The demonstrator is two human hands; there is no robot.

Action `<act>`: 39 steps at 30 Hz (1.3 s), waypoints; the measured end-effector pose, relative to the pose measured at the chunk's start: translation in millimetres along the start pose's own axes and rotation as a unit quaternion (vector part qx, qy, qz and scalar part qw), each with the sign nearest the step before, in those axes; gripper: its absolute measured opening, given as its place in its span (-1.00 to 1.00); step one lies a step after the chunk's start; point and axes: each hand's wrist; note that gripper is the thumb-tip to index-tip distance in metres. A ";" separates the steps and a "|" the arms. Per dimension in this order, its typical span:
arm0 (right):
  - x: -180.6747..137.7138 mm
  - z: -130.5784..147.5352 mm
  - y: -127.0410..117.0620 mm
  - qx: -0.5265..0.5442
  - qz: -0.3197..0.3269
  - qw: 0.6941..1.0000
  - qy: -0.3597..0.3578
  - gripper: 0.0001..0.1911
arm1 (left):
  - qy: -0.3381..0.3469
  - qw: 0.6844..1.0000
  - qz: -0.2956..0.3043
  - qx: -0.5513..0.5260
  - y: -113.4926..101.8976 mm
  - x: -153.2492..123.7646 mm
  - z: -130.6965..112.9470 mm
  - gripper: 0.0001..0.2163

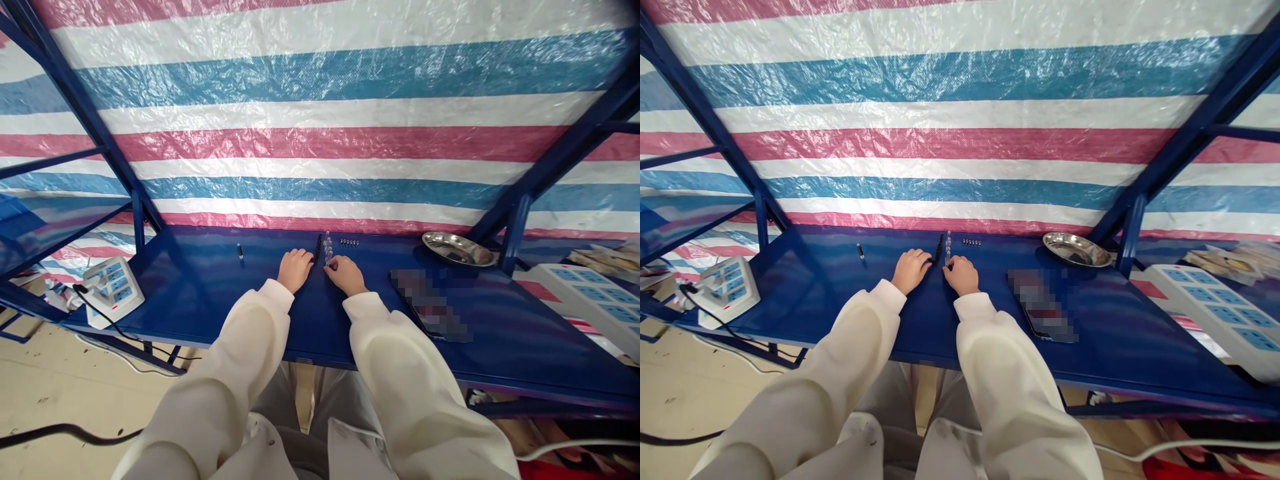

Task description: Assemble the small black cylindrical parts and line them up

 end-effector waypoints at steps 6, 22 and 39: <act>1.9 1.4 -0.6 0.006 0.003 1.000 0.009 -0.82 | -0.081 0.968 -0.147 -0.187 3.2 -1.1 9.7 -0.95; -7.4 13.8 -12.7 0.011 0.051 0.997 -0.060 -0.90 | -0.028 0.943 -0.221 -0.249 2.4 -3.8 9.6 -0.97; -10.2 16.7 -11.5 0.012 0.047 0.995 -0.090 -0.93 | -0.059 0.953 -0.179 -0.238 -0.8 -5.6 8.6 -0.97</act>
Point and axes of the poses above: each hand's wrist, its own x-axis towards the middle knuckle, its own y-axis out of the palm, z = x × y, and after that the axes turned 4 degrees about -y, right-handed
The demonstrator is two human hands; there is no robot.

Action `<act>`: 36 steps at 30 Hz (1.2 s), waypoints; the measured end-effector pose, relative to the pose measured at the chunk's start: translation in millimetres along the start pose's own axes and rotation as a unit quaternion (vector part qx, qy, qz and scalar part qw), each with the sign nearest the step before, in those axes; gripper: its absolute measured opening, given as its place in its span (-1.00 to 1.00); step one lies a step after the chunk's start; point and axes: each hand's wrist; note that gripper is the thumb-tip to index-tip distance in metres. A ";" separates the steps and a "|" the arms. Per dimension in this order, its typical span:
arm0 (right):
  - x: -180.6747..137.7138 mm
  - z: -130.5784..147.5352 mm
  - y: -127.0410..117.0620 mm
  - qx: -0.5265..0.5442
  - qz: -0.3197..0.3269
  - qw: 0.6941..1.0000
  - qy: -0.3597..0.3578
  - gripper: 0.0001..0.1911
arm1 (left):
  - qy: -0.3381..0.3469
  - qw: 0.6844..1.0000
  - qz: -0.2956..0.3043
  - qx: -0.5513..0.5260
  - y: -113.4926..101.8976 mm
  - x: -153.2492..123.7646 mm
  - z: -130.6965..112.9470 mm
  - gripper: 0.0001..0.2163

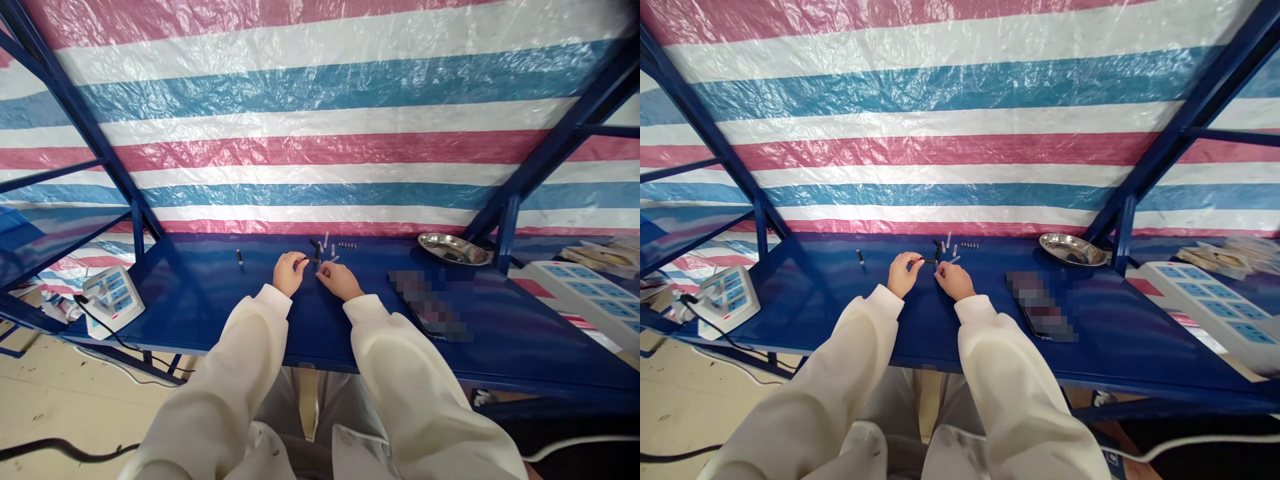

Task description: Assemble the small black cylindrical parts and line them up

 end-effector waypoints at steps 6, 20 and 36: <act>-1.4 1.4 -1.4 -0.021 0.007 1.000 -0.012 -0.93 | 0.010 1.000 0.001 -0.013 0.5 -0.8 0.2 -0.95; -3.4 4.2 -1.9 -0.069 0.012 0.997 -0.012 -0.93 | 0.012 1.000 0.018 -0.022 -2.3 -1.3 -6.2 -0.87; -0.1 3.8 1.8 0.005 -0.012 0.999 -0.053 -0.94 | 0.004 0.995 0.090 -0.032 -0.6 0.9 -2.9 -0.92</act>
Point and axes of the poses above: each hand's wrist, its own x-axis towards the middle knuckle, its own y-axis out of the palm, z = x × y, and after that the axes turned 4 degrees about -y, right-handed
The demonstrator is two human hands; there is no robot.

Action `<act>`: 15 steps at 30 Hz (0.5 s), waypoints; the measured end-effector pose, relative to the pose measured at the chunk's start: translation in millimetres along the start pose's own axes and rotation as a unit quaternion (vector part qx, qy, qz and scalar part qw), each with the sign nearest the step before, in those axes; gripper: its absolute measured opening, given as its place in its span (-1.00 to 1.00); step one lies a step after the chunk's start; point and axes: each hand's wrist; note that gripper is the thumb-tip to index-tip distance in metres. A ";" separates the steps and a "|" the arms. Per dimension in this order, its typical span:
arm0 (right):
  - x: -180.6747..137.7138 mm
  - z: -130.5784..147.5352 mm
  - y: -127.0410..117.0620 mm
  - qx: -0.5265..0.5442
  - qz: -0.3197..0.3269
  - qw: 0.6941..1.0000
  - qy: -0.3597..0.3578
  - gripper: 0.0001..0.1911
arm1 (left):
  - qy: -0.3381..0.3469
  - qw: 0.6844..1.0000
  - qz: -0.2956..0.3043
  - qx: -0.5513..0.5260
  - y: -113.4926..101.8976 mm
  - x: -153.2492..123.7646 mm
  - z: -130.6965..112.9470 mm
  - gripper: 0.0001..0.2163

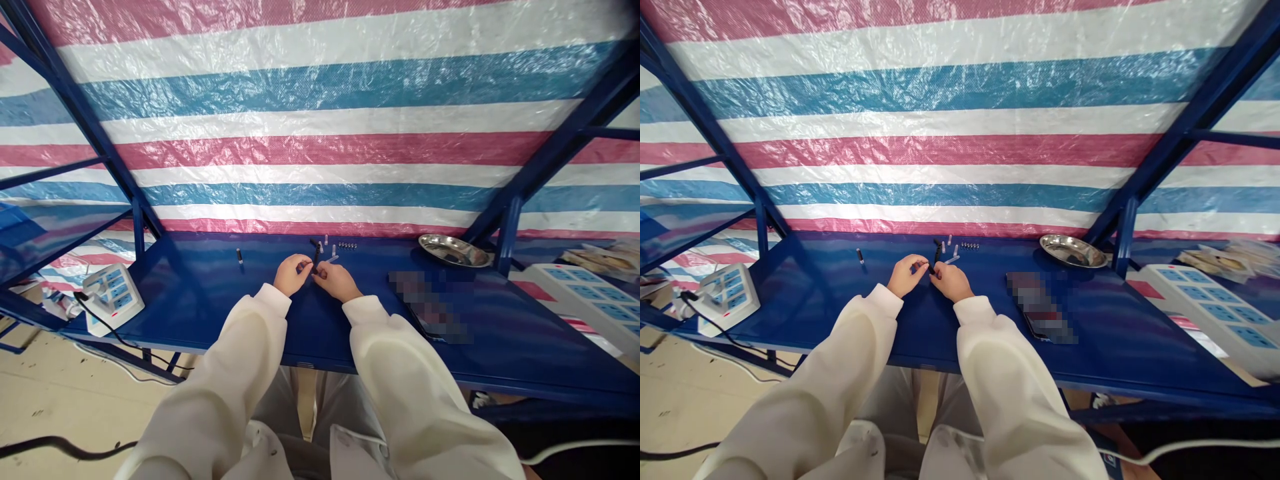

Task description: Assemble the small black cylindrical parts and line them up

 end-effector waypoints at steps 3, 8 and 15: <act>0.1 -0.5 1.4 0.009 0.004 1.000 -0.015 -0.94 | 0.015 0.999 0.037 0.019 -10.2 5.1 -1.6 -0.95; -0.8 2.4 1.7 0.048 0.029 0.998 -0.040 -0.95 | 0.075 0.970 0.164 0.164 -43.8 22.6 -12.0 -0.99; -1.2 2.2 2.8 0.097 0.018 0.994 -0.043 -0.81 | 0.110 0.936 0.209 0.259 -105.5 70.8 -2.3 -0.92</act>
Point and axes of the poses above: each hand's wrist, its own x-axis towards the middle knuckle, its own y-axis out of the palm, z = x × y, and after that the axes turned 4 degrees about -y, right-handed
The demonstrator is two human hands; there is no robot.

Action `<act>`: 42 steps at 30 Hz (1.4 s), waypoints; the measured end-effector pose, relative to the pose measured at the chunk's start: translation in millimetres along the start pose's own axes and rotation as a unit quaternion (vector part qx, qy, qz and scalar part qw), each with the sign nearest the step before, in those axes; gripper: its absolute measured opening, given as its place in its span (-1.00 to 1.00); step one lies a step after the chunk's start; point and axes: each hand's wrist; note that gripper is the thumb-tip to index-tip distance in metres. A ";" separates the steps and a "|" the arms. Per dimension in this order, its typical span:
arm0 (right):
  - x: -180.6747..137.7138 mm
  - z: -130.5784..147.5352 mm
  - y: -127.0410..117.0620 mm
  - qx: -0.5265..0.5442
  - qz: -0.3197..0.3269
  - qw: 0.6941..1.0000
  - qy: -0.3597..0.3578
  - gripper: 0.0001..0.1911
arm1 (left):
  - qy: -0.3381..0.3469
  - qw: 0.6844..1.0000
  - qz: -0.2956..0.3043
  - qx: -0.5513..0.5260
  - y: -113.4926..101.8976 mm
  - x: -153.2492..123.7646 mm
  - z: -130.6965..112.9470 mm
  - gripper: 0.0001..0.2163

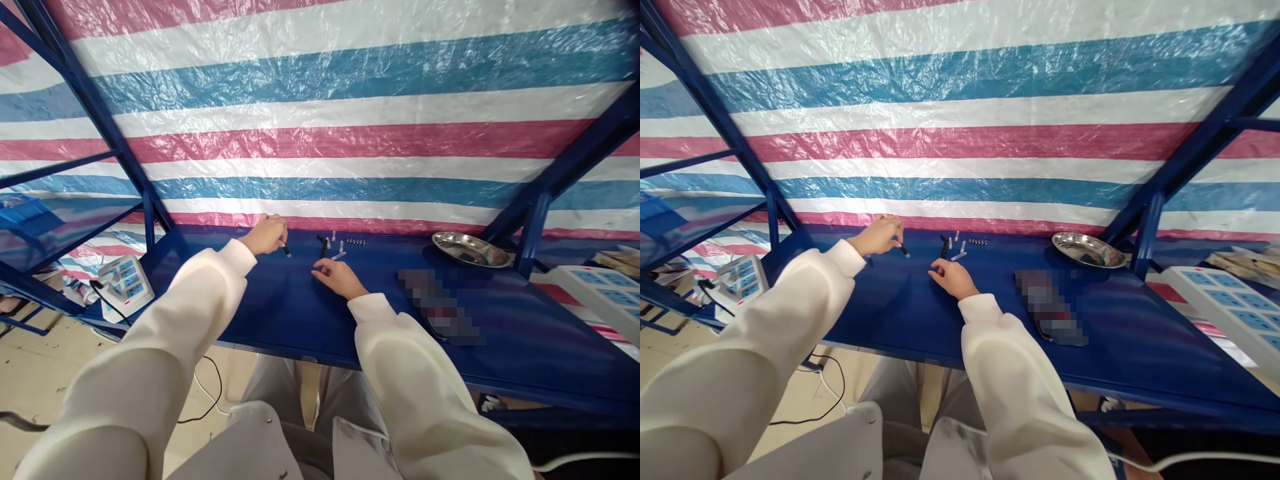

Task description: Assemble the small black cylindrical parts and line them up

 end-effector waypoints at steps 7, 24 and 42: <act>-0.1 -0.7 -1.7 -0.020 0.007 1.000 0.002 -0.84 | -0.115 0.981 0.067 0.144 -13.2 -6.6 52.5 -0.85; 0.0 -2.3 -2.2 -0.016 0.000 1.000 -0.003 -0.83 | -0.142 0.954 0.167 0.205 -16.1 -15.5 48.9 -0.86; -2.1 -12.2 -15.4 -0.104 -0.136 0.968 0.185 -0.80 | -0.175 0.953 0.164 0.186 -17.4 -17.7 49.7 -0.86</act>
Point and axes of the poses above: each hand's wrist, its own x-axis towards the middle knuckle, its own y-axis out of the palm, z = x × y, and after that the axes turned 4 degrees about -y, right-handed
